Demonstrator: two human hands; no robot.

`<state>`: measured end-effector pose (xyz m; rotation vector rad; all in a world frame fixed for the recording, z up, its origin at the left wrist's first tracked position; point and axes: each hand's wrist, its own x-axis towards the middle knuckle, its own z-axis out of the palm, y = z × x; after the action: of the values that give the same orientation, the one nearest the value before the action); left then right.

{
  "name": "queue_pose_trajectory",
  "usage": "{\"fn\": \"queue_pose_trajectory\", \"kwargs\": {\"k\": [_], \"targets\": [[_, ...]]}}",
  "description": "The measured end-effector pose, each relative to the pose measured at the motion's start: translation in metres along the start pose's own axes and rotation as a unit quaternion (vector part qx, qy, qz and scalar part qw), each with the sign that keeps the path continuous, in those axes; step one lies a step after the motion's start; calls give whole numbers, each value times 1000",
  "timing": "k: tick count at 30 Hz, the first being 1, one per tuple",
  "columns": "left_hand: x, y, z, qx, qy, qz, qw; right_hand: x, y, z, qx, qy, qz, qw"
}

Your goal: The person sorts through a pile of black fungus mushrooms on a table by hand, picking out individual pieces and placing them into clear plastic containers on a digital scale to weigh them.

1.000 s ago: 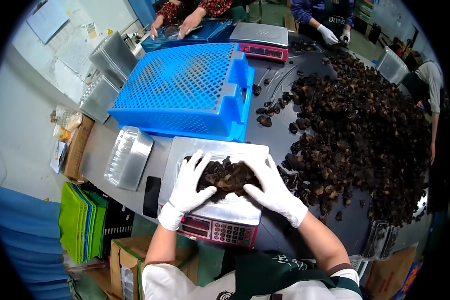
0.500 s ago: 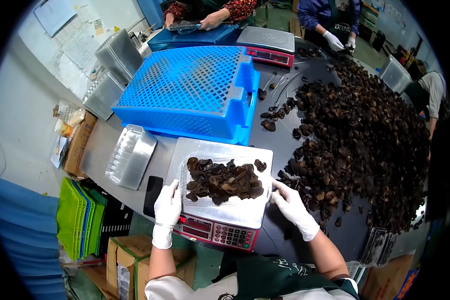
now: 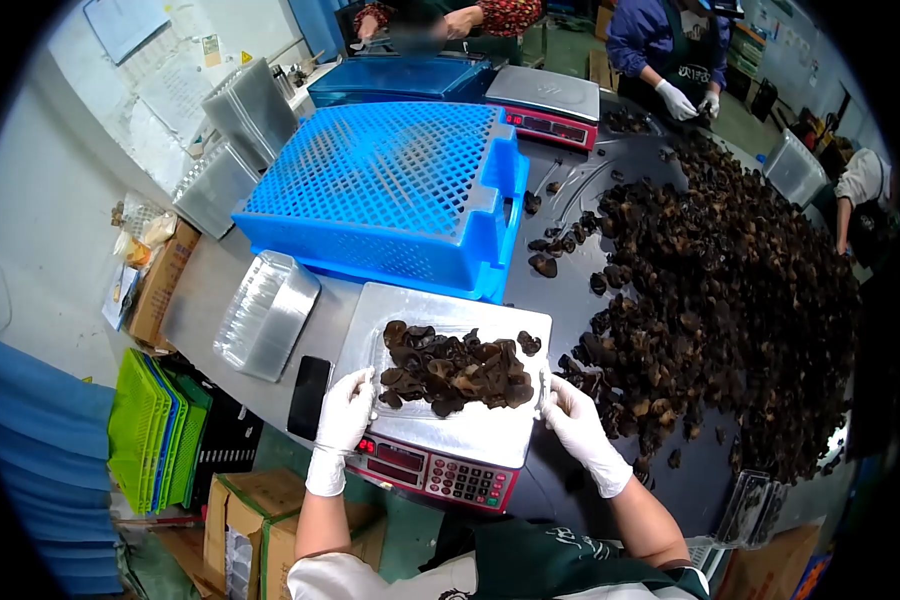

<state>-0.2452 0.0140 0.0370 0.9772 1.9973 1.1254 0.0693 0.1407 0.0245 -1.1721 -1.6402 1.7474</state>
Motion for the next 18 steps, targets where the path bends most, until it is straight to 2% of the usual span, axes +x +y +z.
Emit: {"fn": "queue_pose_trajectory", "kwargs": {"k": [2,4,7,10,13,18], "targets": [[5,2,1,-111,-27,-51,992,1,-9,0,40,21,-13,999],[18,6,3,-111,-22,-37,993,10,-19,-5,41,16,-33,998],[49,19,2,-190,6,-1,982,34,-44,-8,82,25,-44,995],[89,35,1,-241,34,21,970,79,-64,-16,25,35,-141,989],[135,40,1,-245,60,33,967,118,-83,-17,49,60,-124,989],[195,30,-1,-227,73,31,971,147,-99,-22,104,28,-75,991]]}}
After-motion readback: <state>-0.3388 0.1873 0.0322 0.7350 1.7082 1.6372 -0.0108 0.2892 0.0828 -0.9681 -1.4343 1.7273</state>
